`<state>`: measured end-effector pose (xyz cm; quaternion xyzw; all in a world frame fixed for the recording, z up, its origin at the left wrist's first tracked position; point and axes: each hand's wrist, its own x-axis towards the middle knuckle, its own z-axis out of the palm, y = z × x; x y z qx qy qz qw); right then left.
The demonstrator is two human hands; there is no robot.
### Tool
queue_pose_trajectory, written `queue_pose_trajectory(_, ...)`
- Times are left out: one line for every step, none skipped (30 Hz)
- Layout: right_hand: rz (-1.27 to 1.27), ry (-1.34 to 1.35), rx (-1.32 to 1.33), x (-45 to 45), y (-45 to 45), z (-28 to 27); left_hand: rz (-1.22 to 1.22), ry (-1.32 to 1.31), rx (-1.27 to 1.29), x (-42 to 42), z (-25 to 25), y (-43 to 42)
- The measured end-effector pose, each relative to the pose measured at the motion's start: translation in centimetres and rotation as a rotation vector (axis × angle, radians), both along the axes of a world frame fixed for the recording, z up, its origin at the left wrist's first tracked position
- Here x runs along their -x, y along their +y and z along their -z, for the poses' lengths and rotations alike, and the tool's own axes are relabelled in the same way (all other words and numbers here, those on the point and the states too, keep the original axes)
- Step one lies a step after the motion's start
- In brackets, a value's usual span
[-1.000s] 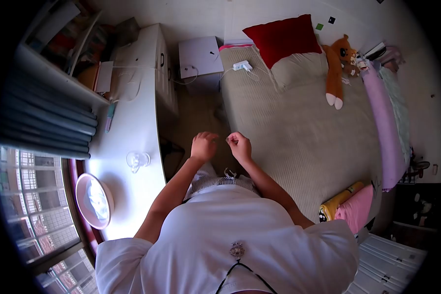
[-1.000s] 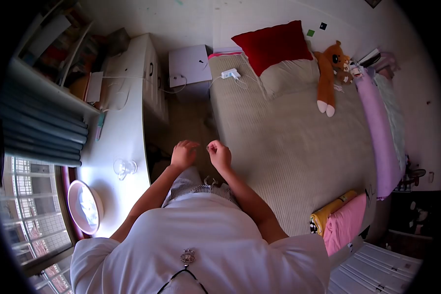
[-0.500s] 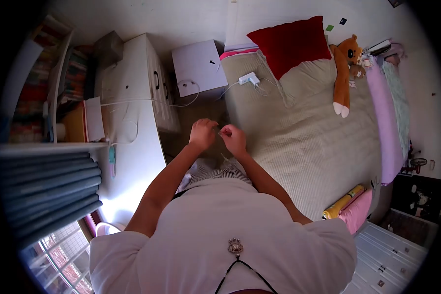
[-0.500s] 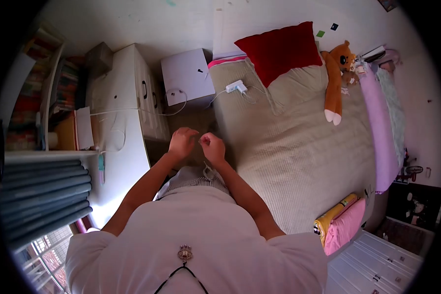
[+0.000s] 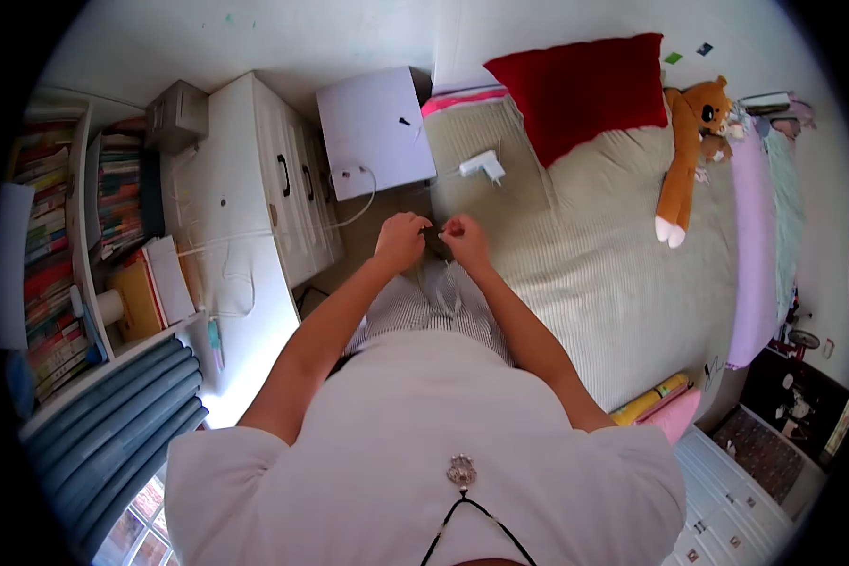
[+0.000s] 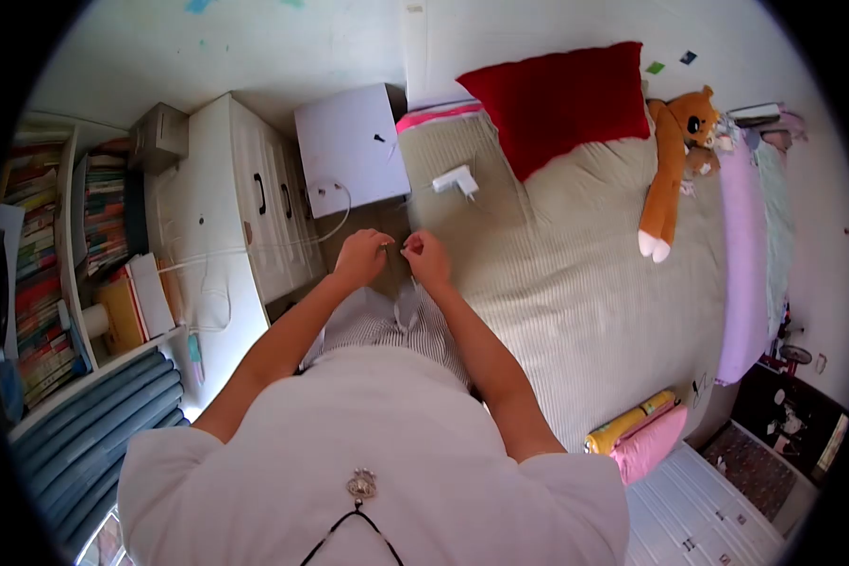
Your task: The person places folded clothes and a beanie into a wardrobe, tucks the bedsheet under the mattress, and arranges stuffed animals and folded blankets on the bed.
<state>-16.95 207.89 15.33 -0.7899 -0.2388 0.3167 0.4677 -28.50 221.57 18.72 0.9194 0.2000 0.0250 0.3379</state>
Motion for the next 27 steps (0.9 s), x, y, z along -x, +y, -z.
queue_pose_trajectory(-0.042, -0.015, 0.017, -1.4, 1.0, 0.8, -0.017, 0.039, 0.034, -1.0, 0.7, 1.1)
queue_pose_trajectory(-0.085, -0.023, 0.042, -2.5, 1.9, 1.6, -0.036, 0.086, 0.076, -1.7, 1.4, 2.1)
queue_pose_trajectory(-0.077, -0.012, 0.046, -3.4, 2.8, 2.3, -0.083, 0.051, 0.081, -2.0, 2.2, 3.1)
queue_pose_trajectory(-0.065, 0.004, 0.059, -4.1, 3.7, 3.1, -0.129, 0.022, 0.093, -2.2, 3.2, 4.0)
queue_pose_trajectory(-0.052, 0.019, 0.079, -4.8, 4.3, 4.1, -0.172, -0.006, 0.111, -2.3, 4.5, 4.8)
queue_pose_trajectory(-0.081, 0.046, 0.129, -5.4, 4.8, 5.1, -0.131, 0.129, 0.102, -2.2, 6.4, 6.3)
queue_pose_trajectory(-0.11, 0.062, 0.171, -6.4, 5.8, 6.5, -0.122, 0.224, 0.07, -2.4, 6.7, 7.6)
queue_pose_trajectory(-0.142, 0.074, 0.207, -7.8, 7.3, 8.2, -0.115, 0.315, 0.033, -3.0, 7.3, 9.3)
queue_pose_trajectory(-0.159, 0.042, 0.207, -8.9, 8.8, 10.6, -0.109, 0.407, -0.006, -3.4, 8.0, 11.3)
queue_pose_trajectory(-0.176, 0.014, 0.206, -9.6, 10.0, 13.6, -0.051, 0.471, -0.03, -3.4, 9.9, 13.5)
queue_pose_trajectory(-0.193, -0.017, 0.201, -10.7, 12.0, 16.4, -0.07, 0.464, -0.078, -4.2, 11.5, 16.1)
queue_pose_trajectory(-0.231, 0.007, 0.226, -12.0, 14.5, 17.1, -0.085, 0.467, -0.112, -4.7, 12.7, 17.9)
queue_pose_trajectory(-0.267, 0.039, 0.261, -13.3, 16.9, 16.5, -0.095, 0.476, -0.136, -4.6, 13.9, 18.9)
queue_pose_trajectory(-0.3, 0.056, 0.281, -14.9, 19.7, 17.0, -0.104, 0.482, -0.079, -5.1, 16.3, 21.0)
queue_pose_trajectory(-0.344, -0.043, 0.286, -16.2, 22.4, 18.8, -0.085, 0.516, -0.097, -6.2, 17.6, 23.0)
queue_pose_trajectory(-0.384, -0.14, 0.29, -17.2, 24.9, 20.7, -0.064, 0.551, -0.115, -7.3, 18.9, 24.6)
queue_pose_trajectory(-0.426, -0.234, 0.299, -18.0, 27.1, 22.7, -0.043, 0.59, -0.128, -8.2, 20.4, 26.1)
queue_pose_trajectory(-0.465, -0.232, 0.3, -19.4, 29.1, 24.8, -0.029, 0.589, -0.151, -9.0, 22.7, 27.2)
queue_pose_trajectory(-0.434, -0.278, 0.282, -20.5, 31.2, 26.6, -0.046, 0.605, -0.169, -10.3, 24.2, 28.4)
queue_pose_trajectory(-0.401, -0.324, 0.265, -21.5, 33.0, 28.4, -0.062, 0.622, -0.185, -11.5, 25.6, 29.2)
queue_pose_trajectory(-0.367, -0.362, 0.255, -22.0, 34.4, 30.0, -0.072, 0.645, -0.197, -12.3, 26.8, 29.9)
queue_pose_trajectory(-0.326, -0.324, 0.276, -22.4, 35.8, 31.0, -0.076, 0.641, -0.215, -13.1, 28.0, 30.5)
queue_pose_trajectory(-0.286, -0.29, 0.3, -22.8, 37.3, 31.7, -0.083, 0.636, -0.231, -14.0, 29.0, 31.0)
queue_pose_trajectory(-0.247, -0.256, 0.326, -23.3, 37.8, 33.4, -0.089, 0.63, -0.243, -14.4, 30.5, 31.1)
queue_pose_trajectory(-0.242, -0.238, 0.356, -23.7, 37.9, 34.8, -0.072, 0.643, -0.238, -14.9, 31.8, 31.3)
queue_pose_trajectory(-0.236, -0.219, 0.38, -24.0, 38.3, 36.0, -0.057, 0.657, -0.238, -15.2, 32.9, 31.8)
queue_pose_trajectory(-0.228, -0.197, 0.401, -23.9, 38.7, 37.4, -0.04, 0.674, -0.242, -15.2, 34.0, 32.4)
